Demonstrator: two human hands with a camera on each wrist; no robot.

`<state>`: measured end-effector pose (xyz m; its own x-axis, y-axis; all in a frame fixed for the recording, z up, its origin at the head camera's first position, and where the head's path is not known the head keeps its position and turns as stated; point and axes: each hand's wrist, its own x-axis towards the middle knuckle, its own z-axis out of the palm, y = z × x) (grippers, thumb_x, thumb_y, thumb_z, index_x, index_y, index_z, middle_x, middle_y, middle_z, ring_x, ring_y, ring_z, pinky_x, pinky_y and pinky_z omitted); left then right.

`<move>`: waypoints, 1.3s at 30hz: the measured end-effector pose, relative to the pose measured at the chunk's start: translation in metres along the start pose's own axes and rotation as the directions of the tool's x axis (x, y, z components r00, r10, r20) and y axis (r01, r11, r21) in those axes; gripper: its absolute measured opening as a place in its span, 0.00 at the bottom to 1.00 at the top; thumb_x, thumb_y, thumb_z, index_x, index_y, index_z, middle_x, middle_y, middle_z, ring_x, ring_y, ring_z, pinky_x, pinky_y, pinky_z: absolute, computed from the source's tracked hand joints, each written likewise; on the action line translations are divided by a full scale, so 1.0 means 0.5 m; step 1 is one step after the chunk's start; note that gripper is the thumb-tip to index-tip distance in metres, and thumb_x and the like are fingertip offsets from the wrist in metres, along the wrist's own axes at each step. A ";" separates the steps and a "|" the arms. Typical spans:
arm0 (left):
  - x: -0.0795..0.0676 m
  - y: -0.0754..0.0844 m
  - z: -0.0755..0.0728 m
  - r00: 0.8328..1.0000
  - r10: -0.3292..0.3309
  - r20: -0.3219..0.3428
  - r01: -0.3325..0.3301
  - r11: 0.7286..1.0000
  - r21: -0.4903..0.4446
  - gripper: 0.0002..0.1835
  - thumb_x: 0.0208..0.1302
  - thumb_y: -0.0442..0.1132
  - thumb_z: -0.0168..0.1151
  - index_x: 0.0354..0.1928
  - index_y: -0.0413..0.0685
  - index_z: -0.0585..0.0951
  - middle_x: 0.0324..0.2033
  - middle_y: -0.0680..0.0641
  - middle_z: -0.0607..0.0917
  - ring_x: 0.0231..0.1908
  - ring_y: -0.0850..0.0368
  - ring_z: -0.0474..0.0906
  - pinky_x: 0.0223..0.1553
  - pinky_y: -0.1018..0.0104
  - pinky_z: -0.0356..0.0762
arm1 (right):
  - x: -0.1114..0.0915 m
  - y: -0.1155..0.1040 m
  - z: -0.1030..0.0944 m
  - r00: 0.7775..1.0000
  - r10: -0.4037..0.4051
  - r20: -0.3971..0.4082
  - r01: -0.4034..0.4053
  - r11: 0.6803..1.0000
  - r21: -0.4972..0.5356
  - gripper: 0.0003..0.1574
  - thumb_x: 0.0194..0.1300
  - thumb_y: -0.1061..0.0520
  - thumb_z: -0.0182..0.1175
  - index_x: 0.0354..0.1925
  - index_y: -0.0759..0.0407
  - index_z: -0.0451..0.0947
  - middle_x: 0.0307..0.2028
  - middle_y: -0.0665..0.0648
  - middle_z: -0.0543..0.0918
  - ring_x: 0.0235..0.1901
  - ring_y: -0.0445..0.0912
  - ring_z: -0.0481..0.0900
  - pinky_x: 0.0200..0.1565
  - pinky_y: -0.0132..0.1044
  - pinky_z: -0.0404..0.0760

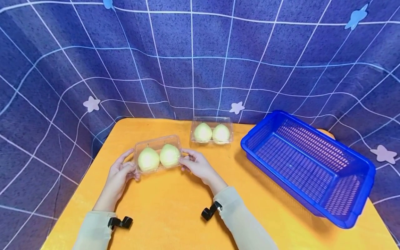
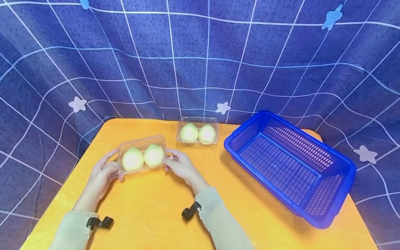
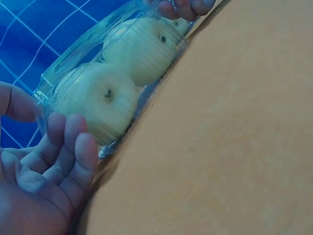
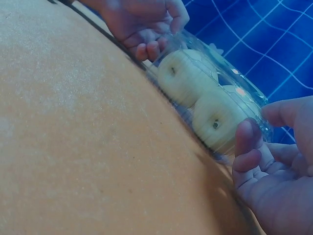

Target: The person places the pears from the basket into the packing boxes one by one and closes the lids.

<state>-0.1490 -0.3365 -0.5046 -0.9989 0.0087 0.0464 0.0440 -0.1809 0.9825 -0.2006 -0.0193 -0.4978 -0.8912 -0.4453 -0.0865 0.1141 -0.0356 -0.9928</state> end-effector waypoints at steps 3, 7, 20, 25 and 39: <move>-0.001 0.000 -0.003 1.000 0.009 0.026 -0.009 1.000 0.021 0.37 0.77 0.20 0.47 0.85 0.35 0.55 0.27 0.51 0.84 0.24 0.56 0.85 0.31 0.64 0.87 | 0.000 0.000 0.001 1.000 -0.003 -0.004 0.003 1.000 0.004 0.34 0.81 0.61 0.63 0.79 0.65 0.69 0.38 0.54 0.85 0.32 0.43 0.83 0.35 0.32 0.76; -0.004 -0.002 -0.002 0.997 0.041 0.072 -0.043 0.999 0.016 0.39 0.74 0.17 0.46 0.85 0.34 0.51 0.28 0.50 0.83 0.24 0.56 0.85 0.31 0.64 0.88 | 0.000 0.002 0.002 1.000 -0.011 -0.006 0.011 1.000 0.005 0.34 0.81 0.61 0.62 0.79 0.66 0.69 0.39 0.55 0.85 0.32 0.43 0.83 0.35 0.31 0.76; -0.005 -0.002 0.007 0.996 0.020 0.090 -0.024 0.999 0.035 0.42 0.75 0.17 0.47 0.86 0.34 0.45 0.30 0.52 0.78 0.24 0.56 0.84 0.31 0.64 0.87 | 0.001 0.000 0.004 0.999 -0.030 -0.011 0.030 1.000 -0.004 0.36 0.82 0.61 0.60 0.81 0.68 0.65 0.39 0.54 0.82 0.32 0.42 0.81 0.33 0.31 0.73; -0.004 -0.004 0.007 0.995 0.019 0.096 -0.022 0.999 0.023 0.43 0.74 0.17 0.47 0.86 0.34 0.44 0.30 0.52 0.78 0.24 0.56 0.83 0.31 0.65 0.87 | 0.001 -0.001 0.005 0.999 -0.035 -0.015 0.035 0.999 -0.008 0.36 0.82 0.61 0.60 0.81 0.68 0.65 0.38 0.54 0.80 0.31 0.44 0.80 0.31 0.30 0.72; 0.000 -0.009 0.006 0.996 0.012 0.092 -0.014 1.000 0.014 0.44 0.71 0.15 0.46 0.86 0.35 0.45 0.28 0.53 0.77 0.21 0.58 0.79 0.27 0.66 0.84 | 0.000 -0.002 0.008 0.998 -0.055 -0.015 0.055 0.998 0.033 0.35 0.82 0.66 0.57 0.80 0.72 0.64 0.35 0.53 0.79 0.30 0.40 0.82 0.36 0.30 0.76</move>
<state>-0.1492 -0.3329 -0.5086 -0.9925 0.0968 0.0747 0.0578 -0.1668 0.9843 -0.1989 -0.0230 -0.4968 -0.9025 -0.4295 -0.0332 0.0790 -0.0892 -0.9929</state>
